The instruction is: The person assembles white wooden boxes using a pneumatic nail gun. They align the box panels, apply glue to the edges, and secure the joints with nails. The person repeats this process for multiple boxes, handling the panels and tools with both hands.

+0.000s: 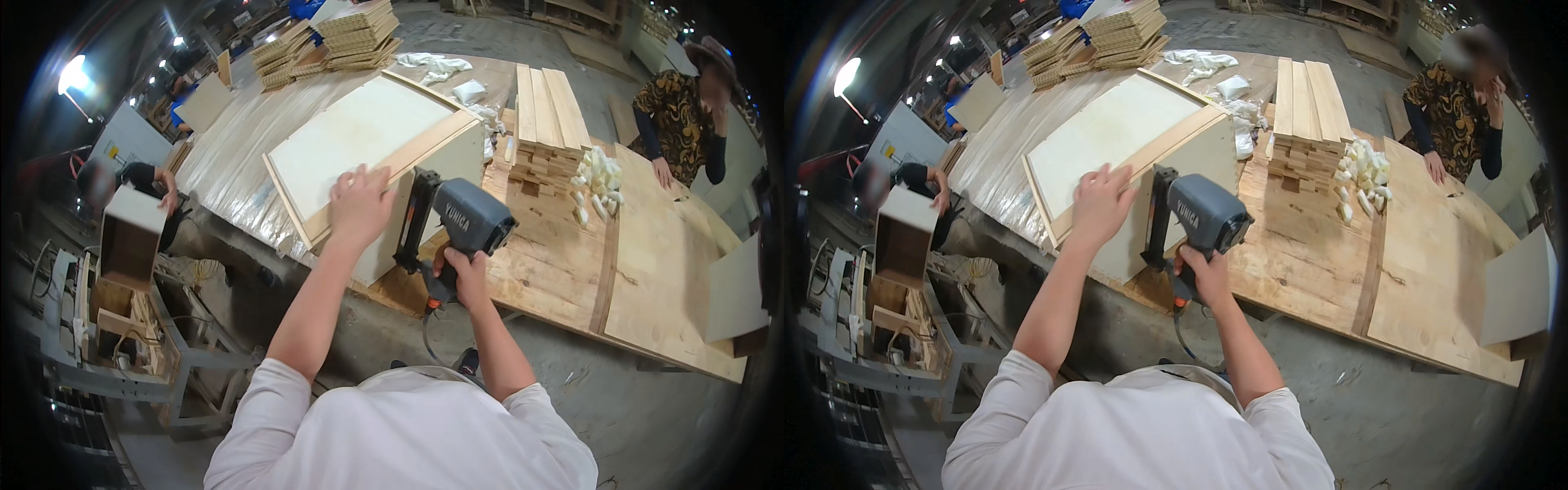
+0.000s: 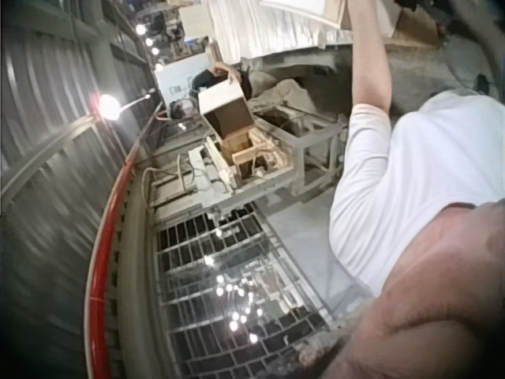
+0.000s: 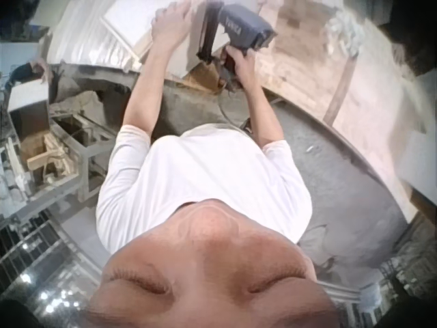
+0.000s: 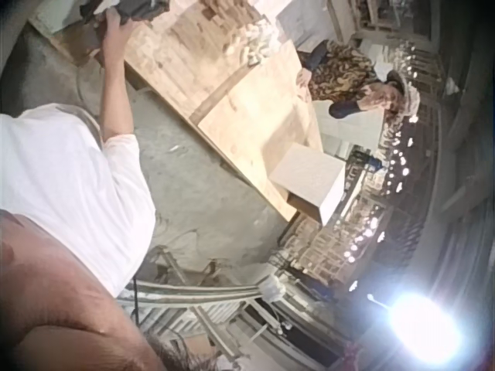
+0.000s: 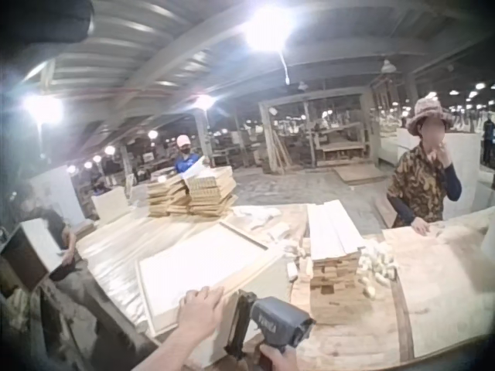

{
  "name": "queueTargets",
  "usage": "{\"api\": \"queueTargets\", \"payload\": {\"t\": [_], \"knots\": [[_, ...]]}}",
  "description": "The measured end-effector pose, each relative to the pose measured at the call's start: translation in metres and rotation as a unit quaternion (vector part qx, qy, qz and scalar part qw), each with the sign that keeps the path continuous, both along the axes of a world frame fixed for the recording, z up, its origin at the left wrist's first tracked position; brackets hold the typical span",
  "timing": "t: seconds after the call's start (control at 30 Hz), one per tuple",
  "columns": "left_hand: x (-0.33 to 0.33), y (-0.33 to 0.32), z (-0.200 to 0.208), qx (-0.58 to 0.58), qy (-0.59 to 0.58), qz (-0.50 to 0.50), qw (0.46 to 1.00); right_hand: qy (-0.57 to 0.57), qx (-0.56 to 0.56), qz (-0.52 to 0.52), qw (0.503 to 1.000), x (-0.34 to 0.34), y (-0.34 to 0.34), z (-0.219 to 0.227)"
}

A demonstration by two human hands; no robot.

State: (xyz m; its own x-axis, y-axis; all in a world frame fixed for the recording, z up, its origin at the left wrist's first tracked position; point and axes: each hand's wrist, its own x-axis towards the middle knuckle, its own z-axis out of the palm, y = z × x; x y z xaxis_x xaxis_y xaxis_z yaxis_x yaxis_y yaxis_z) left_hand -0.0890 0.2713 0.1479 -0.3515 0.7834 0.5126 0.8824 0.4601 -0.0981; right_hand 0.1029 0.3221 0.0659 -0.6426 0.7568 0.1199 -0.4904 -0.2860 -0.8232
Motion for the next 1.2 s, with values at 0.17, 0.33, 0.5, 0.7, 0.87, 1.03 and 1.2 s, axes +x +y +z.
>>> {"api": "queueTargets", "payload": {"t": [0.17, 0.33, 0.5, 0.7, 0.87, 1.03, 1.2], "knots": [[-0.012, -0.062, -0.004, 0.008, -0.040, -0.011, 0.999, -0.008, 0.009, 0.049, 0.999, -0.003, -0.016, -0.019], [-0.009, -0.068, -0.005, 0.041, -0.049, -0.017, 0.998, 0.007, 0.001, 0.062, 0.998, -0.011, -0.023, -0.030], [-0.009, -0.068, -0.007, 0.036, -0.030, -0.015, 0.999, -0.001, -0.006, 0.056, 0.998, -0.013, -0.026, -0.032], [-0.010, -0.063, -0.004, 0.048, -0.008, -0.026, 0.998, -0.022, 0.034, 0.033, 0.999, -0.016, -0.025, -0.028], [-0.008, -0.050, -0.001, 0.029, -0.027, -0.024, 0.999, -0.045, 0.064, 0.021, 0.997, -0.012, -0.019, -0.015], [-0.023, -0.078, 0.010, -0.005, -0.097, -0.107, 0.990, -0.011, 0.019, 0.066, 0.998, 0.000, -0.039, -0.022], [-0.040, -0.123, 0.015, -0.018, -0.143, -0.071, 0.987, 0.008, 0.029, 0.117, 0.993, -0.005, -0.062, -0.033]]}}
